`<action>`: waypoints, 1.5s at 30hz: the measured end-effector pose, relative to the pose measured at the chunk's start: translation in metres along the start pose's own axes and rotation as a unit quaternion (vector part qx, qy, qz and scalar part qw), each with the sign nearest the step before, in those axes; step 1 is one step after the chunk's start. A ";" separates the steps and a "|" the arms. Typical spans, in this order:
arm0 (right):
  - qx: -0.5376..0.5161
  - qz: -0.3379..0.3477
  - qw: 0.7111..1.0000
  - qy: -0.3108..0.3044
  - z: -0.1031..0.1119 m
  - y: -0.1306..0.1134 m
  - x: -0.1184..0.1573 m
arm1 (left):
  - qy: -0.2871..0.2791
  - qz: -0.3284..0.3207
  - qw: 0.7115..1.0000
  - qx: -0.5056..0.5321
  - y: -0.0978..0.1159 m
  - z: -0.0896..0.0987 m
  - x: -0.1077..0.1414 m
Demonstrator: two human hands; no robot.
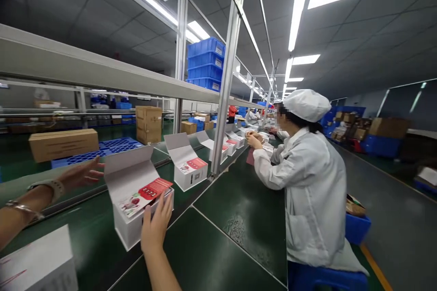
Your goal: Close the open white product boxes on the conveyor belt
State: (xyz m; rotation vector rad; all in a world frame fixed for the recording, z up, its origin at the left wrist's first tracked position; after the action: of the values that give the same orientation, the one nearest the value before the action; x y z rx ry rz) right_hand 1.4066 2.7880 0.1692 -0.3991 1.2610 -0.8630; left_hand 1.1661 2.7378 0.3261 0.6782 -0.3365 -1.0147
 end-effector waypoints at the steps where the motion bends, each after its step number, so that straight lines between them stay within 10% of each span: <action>1: 0.011 0.009 1.000 0.002 -0.002 -0.001 0.000 | -0.027 0.017 0.997 0.066 0.000 -0.008 -0.005; 4: 0.026 0.030 0.999 -0.004 -0.003 -0.005 0.004 | -0.064 0.041 0.982 0.176 0.001 -0.021 -0.011; 17: 0.079 0.113 0.988 -0.074 0.013 -0.040 0.016 | -0.040 0.004 0.996 0.074 0.033 -0.009 0.049; 24: 0.059 0.125 0.986 -0.090 0.008 -0.047 0.028 | -0.139 0.017 0.988 0.060 0.020 0.004 0.058; 31: -0.164 -0.112 0.980 0.031 0.018 -0.016 0.026 | -0.100 -0.108 0.989 -0.023 0.020 0.009 0.094; 41: -0.308 -0.167 0.930 -0.113 0.006 -0.022 0.036 | 0.085 -0.193 0.844 -0.493 -0.012 -0.097 0.189; 45: -0.290 -0.077 0.931 -0.210 0.000 -0.032 0.042 | 0.093 -0.191 0.844 -0.492 -0.029 -0.100 0.202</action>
State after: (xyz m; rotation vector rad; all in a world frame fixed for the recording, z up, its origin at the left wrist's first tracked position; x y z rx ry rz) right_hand 1.3978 2.7362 0.1642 -1.1082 1.0695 -0.4765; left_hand 1.3036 2.5897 0.2225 -0.1196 0.5136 -1.3117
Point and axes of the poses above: each hand's wrist, its own x-axis away from the middle knuckle, its own z-axis out of the back of the hand, y = z × x, the point moved 3 cm from there along -x, towards the middle knuckle
